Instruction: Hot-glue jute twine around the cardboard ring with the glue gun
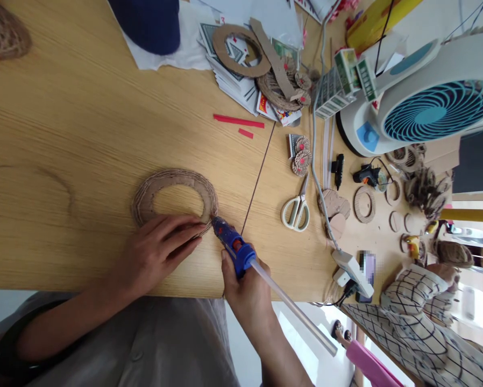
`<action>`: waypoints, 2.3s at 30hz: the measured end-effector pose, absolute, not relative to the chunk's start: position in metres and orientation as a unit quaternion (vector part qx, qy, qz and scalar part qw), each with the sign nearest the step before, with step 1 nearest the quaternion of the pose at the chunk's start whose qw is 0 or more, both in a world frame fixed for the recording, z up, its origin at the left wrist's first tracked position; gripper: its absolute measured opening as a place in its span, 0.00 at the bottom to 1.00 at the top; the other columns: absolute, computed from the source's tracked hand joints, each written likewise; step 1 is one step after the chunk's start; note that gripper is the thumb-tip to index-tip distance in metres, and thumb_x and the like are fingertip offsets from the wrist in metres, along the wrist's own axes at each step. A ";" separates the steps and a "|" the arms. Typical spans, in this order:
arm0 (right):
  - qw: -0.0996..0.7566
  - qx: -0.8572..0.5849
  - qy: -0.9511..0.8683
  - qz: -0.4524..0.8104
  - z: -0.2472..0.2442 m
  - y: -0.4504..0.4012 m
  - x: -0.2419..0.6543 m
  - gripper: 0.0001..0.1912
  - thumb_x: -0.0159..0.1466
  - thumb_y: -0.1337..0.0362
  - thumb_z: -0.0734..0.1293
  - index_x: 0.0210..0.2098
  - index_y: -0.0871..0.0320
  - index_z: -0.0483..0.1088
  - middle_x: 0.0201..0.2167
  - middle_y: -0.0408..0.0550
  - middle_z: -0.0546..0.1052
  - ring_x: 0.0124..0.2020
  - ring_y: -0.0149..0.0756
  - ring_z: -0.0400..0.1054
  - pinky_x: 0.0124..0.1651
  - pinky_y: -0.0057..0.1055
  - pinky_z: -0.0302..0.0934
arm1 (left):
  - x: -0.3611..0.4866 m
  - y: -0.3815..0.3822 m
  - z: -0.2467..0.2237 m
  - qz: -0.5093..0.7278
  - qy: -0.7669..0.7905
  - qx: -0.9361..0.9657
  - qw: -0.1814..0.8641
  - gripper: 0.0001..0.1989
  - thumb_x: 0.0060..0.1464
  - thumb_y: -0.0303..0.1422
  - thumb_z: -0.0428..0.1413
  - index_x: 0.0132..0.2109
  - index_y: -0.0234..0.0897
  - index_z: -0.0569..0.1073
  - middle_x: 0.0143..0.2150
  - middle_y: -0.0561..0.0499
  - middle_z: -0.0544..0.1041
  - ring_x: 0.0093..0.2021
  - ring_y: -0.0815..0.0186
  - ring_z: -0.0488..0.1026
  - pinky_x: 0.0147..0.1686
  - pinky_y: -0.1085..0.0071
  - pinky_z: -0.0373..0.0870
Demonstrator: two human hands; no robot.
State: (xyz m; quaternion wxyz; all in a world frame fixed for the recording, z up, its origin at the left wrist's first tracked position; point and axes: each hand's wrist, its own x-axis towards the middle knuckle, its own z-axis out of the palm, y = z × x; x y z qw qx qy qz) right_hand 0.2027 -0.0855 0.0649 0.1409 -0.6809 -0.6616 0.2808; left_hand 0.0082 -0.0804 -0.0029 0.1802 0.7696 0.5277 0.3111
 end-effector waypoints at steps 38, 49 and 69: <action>0.383 -0.590 -0.428 0.568 0.019 -0.041 0.209 0.23 0.66 0.47 0.66 0.25 0.59 0.68 0.18 0.39 0.68 0.14 0.24 0.58 0.18 0.25 0.56 | -0.026 -0.089 -0.003 0.247 0.501 0.822 0.117 0.22 0.64 0.24 0.53 0.63 0.31 0.65 0.61 0.43 0.73 0.60 0.57 0.68 0.59 0.55 0.69; 0.397 -0.584 -0.414 0.575 0.016 -0.028 0.207 0.23 0.67 0.48 0.65 0.26 0.59 0.69 0.15 0.37 0.66 0.13 0.24 0.59 0.19 0.24 0.56 | -0.008 -0.039 0.012 0.292 0.523 0.785 0.155 0.07 0.65 0.29 0.53 0.48 0.36 0.72 0.52 0.46 0.76 0.51 0.59 0.74 0.52 0.60 0.72; 0.300 -0.646 -0.488 0.504 0.036 -0.052 0.211 0.19 0.69 0.52 0.64 0.28 0.59 0.70 0.19 0.41 0.69 0.16 0.26 0.61 0.21 0.25 0.56 | 0.018 -0.031 0.017 0.261 0.609 0.728 0.174 0.02 0.59 0.25 0.54 0.39 0.35 0.70 0.45 0.45 0.75 0.47 0.57 0.73 0.48 0.61 0.73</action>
